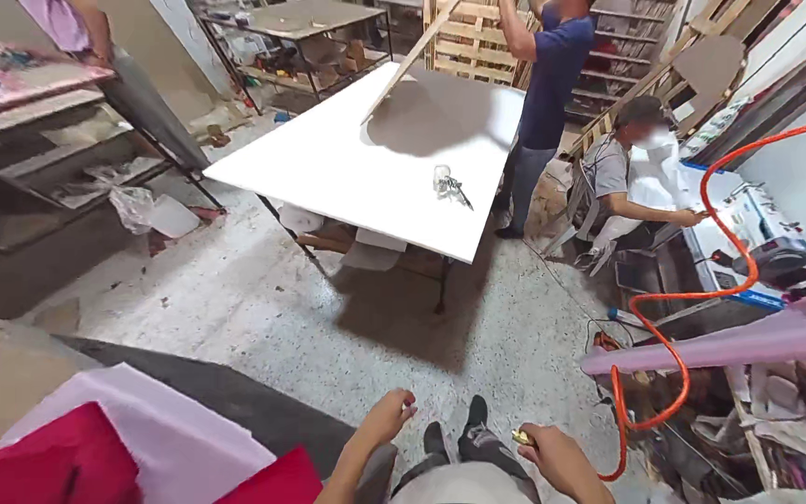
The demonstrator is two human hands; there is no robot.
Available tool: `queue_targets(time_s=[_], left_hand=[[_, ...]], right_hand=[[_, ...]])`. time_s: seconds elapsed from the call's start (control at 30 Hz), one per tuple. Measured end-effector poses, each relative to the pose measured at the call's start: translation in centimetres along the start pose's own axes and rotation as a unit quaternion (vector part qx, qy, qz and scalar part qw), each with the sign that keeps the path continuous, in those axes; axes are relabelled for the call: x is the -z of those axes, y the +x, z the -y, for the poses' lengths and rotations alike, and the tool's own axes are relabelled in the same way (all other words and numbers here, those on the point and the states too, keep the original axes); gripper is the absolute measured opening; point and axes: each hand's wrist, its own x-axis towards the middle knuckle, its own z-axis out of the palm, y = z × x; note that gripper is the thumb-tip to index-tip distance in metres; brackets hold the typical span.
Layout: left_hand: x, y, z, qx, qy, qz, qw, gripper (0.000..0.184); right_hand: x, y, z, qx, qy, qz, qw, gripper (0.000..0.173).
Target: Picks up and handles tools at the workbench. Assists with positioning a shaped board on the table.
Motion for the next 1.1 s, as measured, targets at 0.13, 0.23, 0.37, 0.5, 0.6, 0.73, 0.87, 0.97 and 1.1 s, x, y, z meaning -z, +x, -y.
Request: queue_targets(time_s=[0.13,0.23,0.37,0.5,0.6,0.73,0.87,0.97,1.1], left_hand=[[4.0,4.0,-0.9,-0.005,0.007,0.077,0.997,0.046],[9.8,6.8,-3.0,-0.010,0.021,0.018,1.000,0.046],[16.5,10.6,-5.9,-0.010,-0.016,-0.133,0.991,0.040],[20.7,15.6,-8.1,0.000,-0.044,-0.145,0.988,0.040],[25.5,20.0,-11.1,-0.020,-0.064,-0.167,0.984,0.048],[33.0,26.6,-15.5,-0.019,-0.149,-0.221,0.964,0.056],[40.8,32.8,-19.4,-0.032,-0.386,-0.270,0.882,0.052],[45.6,36.7,-21.3,-0.022,-0.397,-0.276,0.875,0.051],[48.4,40.4,-21.0,-0.011,-0.338,-0.267,0.903,0.045]], right_hand=[[3.8,3.8,-0.5,0.000,0.035,-0.024,0.999,0.040],[7.3,7.1,-1.6,0.002,0.042,-0.033,0.999,0.038],[12.4,12.2,-3.5,0.005,0.027,-0.047,0.999,0.038],[16.2,17.4,-6.2,0.045,0.084,-0.077,0.992,0.038],[20.8,19.9,-6.6,0.083,0.158,-0.117,0.977,0.040],[28.3,22.8,-7.5,0.102,0.179,-0.190,0.960,0.039],[39.5,27.6,-7.3,0.157,0.202,-0.271,0.928,0.048],[53.4,25.8,-3.8,0.153,0.160,-0.373,0.901,0.063],[68.0,22.7,4.1,0.318,0.226,-0.389,0.834,0.052]])
